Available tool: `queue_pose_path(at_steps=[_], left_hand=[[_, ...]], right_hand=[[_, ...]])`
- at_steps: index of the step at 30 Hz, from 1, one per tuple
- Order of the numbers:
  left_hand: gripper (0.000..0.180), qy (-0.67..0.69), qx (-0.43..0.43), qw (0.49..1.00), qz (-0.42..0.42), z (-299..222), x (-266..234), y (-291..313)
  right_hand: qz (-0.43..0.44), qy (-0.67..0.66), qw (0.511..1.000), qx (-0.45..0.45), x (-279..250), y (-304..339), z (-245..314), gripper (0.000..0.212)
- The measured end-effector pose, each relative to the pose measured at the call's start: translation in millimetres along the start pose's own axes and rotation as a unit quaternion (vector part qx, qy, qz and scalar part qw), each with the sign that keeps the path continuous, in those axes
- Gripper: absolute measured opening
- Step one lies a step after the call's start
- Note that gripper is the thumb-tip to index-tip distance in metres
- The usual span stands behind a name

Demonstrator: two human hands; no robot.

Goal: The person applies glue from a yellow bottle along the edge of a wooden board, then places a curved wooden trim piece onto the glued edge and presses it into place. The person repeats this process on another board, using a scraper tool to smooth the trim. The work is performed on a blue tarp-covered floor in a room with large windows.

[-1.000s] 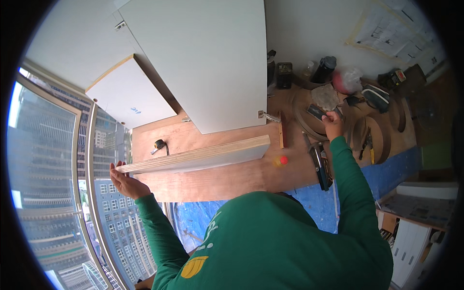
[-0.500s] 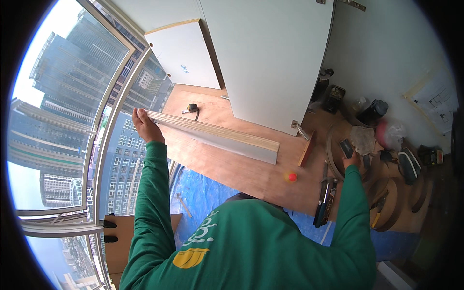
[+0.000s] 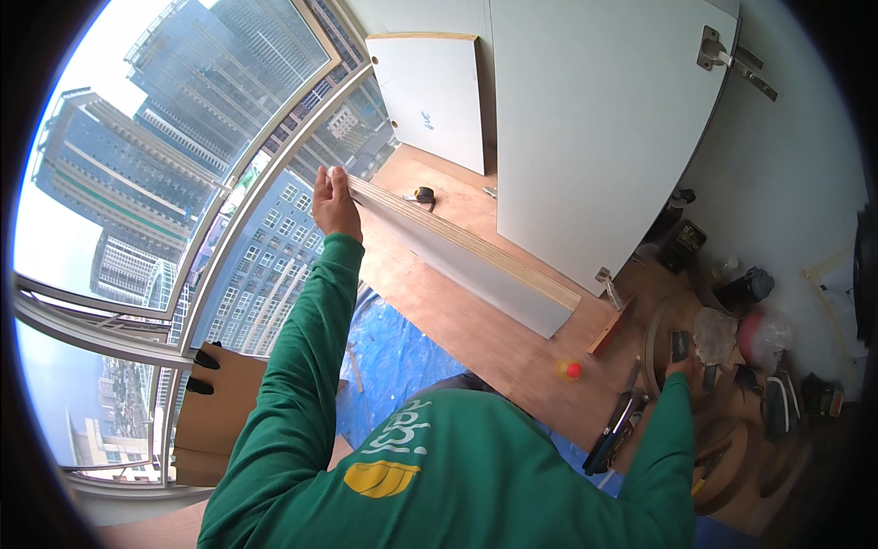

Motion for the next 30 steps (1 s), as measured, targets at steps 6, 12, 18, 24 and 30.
queue_pose_path(at_steps=[6, 12, 18, 24, 30], left_hand=[[0.090, 0.058, -0.021, 0.998, 0.028, 7.4, 13.4, -8.6], [0.047, 0.057, -0.050, 0.992, 0.096, 2.0, 13.0, -6.9], [0.056, 0.041, -0.006, 0.994, 0.098, 42.2, 15.0, -29.6], [0.067, 0.074, 0.009, 0.977, 0.202, 56.6, 19.8, -31.0], [0.073, 0.141, 0.020, 0.946, 0.291, 45.7, 22.4, -30.4]], right_hand=[[-0.162, -0.079, 0.984, -0.015, 8.0, -21.4, -34.9, 0.080], [-0.298, -0.316, 0.887, -0.157, -59.3, 17.9, -39.9, 0.070], [-0.245, -0.427, 0.767, -0.412, -217.1, 174.3, 88.5, 0.065], [-0.138, -0.332, 0.711, -0.604, -304.2, 332.2, 280.1, 0.080], [-0.078, -0.113, 0.655, -0.743, -272.2, 420.3, 463.7, 0.063]])
Point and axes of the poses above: each hand's wrist, its own y-axis away from the middle knuckle, its own x-axis out of the palm, z = x × y, the point moved 1 cm from there along -y, towards the middle knuckle, and after that the axes turned 11 degrees about -x, right-handed, at the moved point
